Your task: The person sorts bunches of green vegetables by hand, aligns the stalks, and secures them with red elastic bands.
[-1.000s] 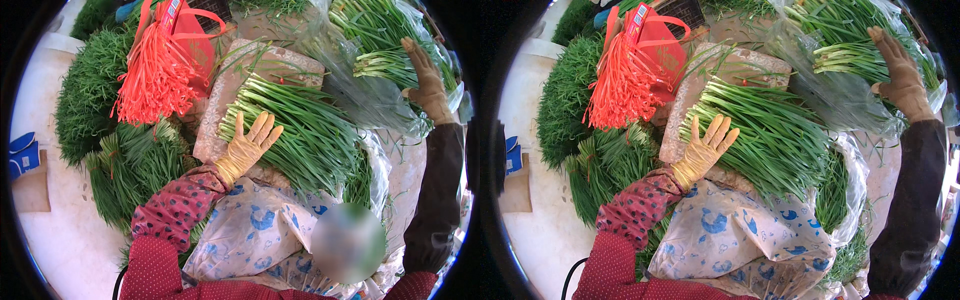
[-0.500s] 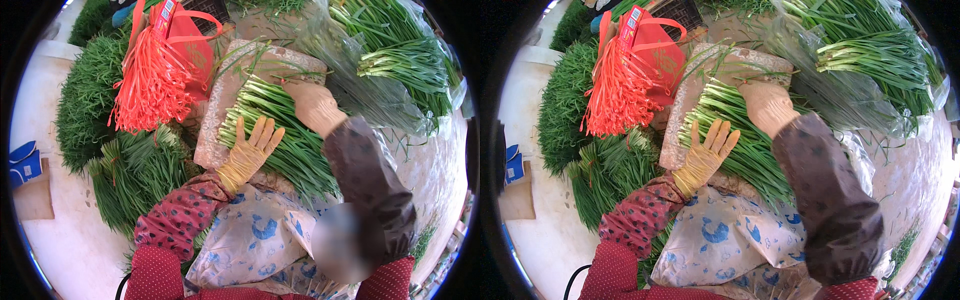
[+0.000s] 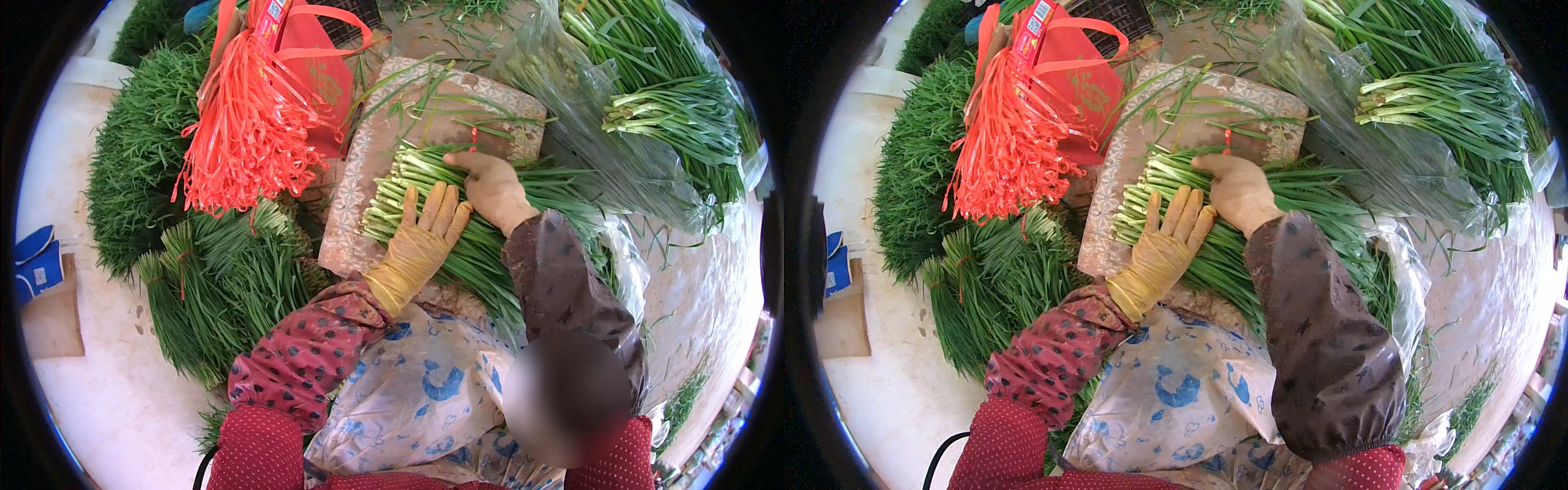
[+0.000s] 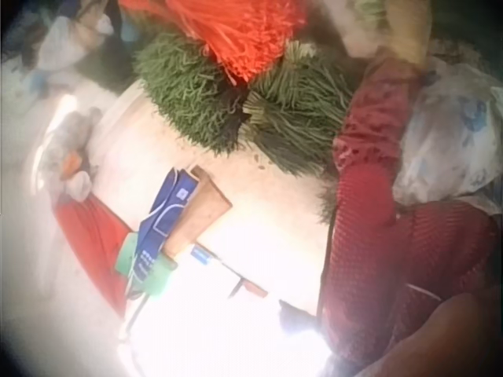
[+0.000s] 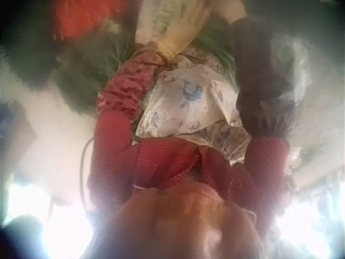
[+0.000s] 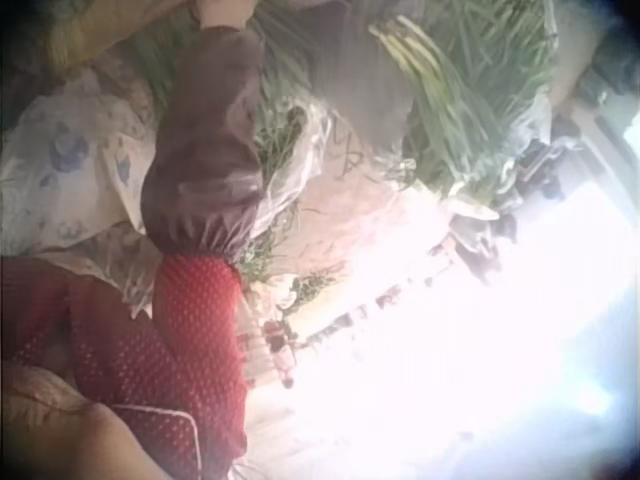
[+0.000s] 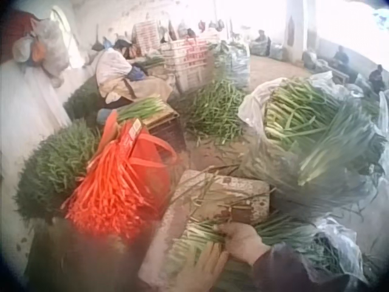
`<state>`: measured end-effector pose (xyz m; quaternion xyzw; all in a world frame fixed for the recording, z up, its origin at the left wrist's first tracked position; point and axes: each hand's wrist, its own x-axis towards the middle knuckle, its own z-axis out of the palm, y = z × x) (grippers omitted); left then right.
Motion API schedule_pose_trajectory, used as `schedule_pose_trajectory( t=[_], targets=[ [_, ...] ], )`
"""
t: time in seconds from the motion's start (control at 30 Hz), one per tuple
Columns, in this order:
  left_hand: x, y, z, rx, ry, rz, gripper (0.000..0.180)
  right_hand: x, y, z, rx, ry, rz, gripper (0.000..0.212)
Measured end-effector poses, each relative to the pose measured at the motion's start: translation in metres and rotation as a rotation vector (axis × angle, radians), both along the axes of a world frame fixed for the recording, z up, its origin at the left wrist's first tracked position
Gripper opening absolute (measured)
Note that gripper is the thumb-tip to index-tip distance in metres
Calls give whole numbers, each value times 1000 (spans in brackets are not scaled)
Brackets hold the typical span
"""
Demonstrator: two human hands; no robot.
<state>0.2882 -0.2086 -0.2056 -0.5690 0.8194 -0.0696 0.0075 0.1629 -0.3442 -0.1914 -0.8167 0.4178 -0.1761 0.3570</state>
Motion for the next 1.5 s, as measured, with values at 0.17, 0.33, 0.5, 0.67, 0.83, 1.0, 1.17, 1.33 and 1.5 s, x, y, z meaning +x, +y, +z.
schedule_pose_trajectory(
  t=[0.17,0.33,0.5,0.67,0.83,1.0,1.17,1.33,1.5],
  targets=[
    [-4,-3,0,-29,-49,39,57,6,-20,-13,198,-101,-550,35],
    [-8,-5,0,-39,-78,30,59,19,-35,-20,38,267,-488,35],
    [-5,-1,0,-3,-34,46,60,29,-41,-7,138,535,-336,40],
    [-7,-4,1,-10,-31,37,58,34,-43,-9,36,649,-258,30],
    [-12,-6,0,-12,-63,76,58,23,-36,-5,-176,490,-271,21],
    [-14,-7,-4,-39,26,127,59,2,-21,10,179,110,-267,17],
    [-10,-4,-13,2,-68,163,58,18,47,-5,-252,31,-512,22],
    [35,-9,34,325,481,-151,77,12,38,-13,-135,-82,-494,21],
    [87,12,62,-13,463,-287,46,8,34,-30,-179,3,-515,21]
  ],
)
